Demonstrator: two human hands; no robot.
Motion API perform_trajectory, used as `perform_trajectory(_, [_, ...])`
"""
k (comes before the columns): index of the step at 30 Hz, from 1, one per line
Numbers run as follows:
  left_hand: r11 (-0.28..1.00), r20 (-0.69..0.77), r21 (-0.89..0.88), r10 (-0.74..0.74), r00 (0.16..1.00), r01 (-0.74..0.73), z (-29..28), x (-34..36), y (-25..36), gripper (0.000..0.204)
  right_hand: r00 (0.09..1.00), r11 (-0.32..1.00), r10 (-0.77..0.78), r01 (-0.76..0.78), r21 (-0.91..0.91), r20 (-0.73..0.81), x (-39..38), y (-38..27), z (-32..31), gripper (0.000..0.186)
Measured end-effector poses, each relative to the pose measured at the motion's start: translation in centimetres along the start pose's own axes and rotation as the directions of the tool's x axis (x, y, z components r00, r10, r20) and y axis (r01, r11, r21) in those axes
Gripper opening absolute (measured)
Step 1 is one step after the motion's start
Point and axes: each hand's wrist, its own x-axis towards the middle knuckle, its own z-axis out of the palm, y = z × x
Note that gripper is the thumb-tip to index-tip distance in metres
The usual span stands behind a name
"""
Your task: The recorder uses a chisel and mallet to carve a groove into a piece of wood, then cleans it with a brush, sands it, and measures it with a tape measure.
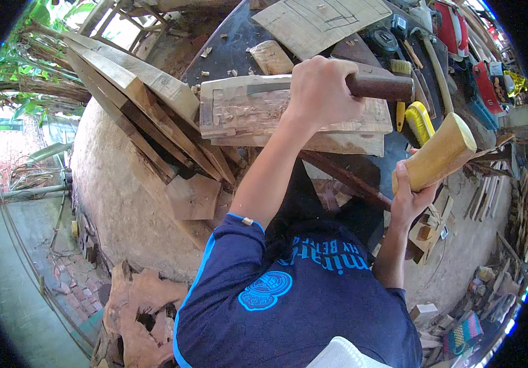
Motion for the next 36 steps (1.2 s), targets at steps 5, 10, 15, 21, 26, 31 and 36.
perform_trajectory(5, [0.996, -0.032, -0.066, 0.053, 0.998, -0.055, 0.4, 0.7, 0.2, 0.015, 0.999, 0.998, 0.024, -0.022, -0.065, 0.037, -0.4, 0.0, 0.1, 0.045])
perform_trajectory(10, [0.991, -0.035, -0.094, 0.089, 0.995, -0.092, 1.0, 1.4, 1.9, 0.016, 0.999, 0.996, 0.034, -0.032, -0.086, 0.027, -0.4, 0.3, -0.7, 0.044])
perform_trajectory(15, [0.969, -0.006, -0.198, 0.151, 0.989, -0.149, 3.0, 1.7, 3.1, 0.019, 0.997, 0.995, 0.072, -0.074, -0.062, -0.027, -0.1, 0.5, -1.1, 0.044])
perform_trajectory(21, [0.974, -0.008, -0.194, 0.121, 0.993, -0.120, 2.7, 2.5, 3.1, 0.018, 0.997, 0.989, 0.077, -0.080, -0.127, -0.028, -0.5, 0.6, -1.8, 0.046])
perform_trajectory(26, [0.983, -0.114, -0.167, 0.054, 0.992, -0.073, 2.2, 3.0, 2.1, 0.020, 0.995, 0.985, 0.095, -0.097, -0.141, -0.027, -0.6, 1.1, -2.0, 0.044])
perform_trajectory(31, [0.984, -0.127, -0.172, 0.025, 0.992, -0.047, 1.9, 3.3, 2.1, 0.022, 0.996, 0.983, 0.086, -0.090, -0.160, -0.031, -0.4, 0.5, -1.9, 0.040])
perform_trajectory(36, [0.974, -0.128, -0.216, 0.041, 0.991, -0.068, 2.0, 3.2, 1.6, 0.021, 0.999, 0.965, 0.035, -0.037, -0.261, -0.010, 2.2, -0.2, -3.5, 0.041])
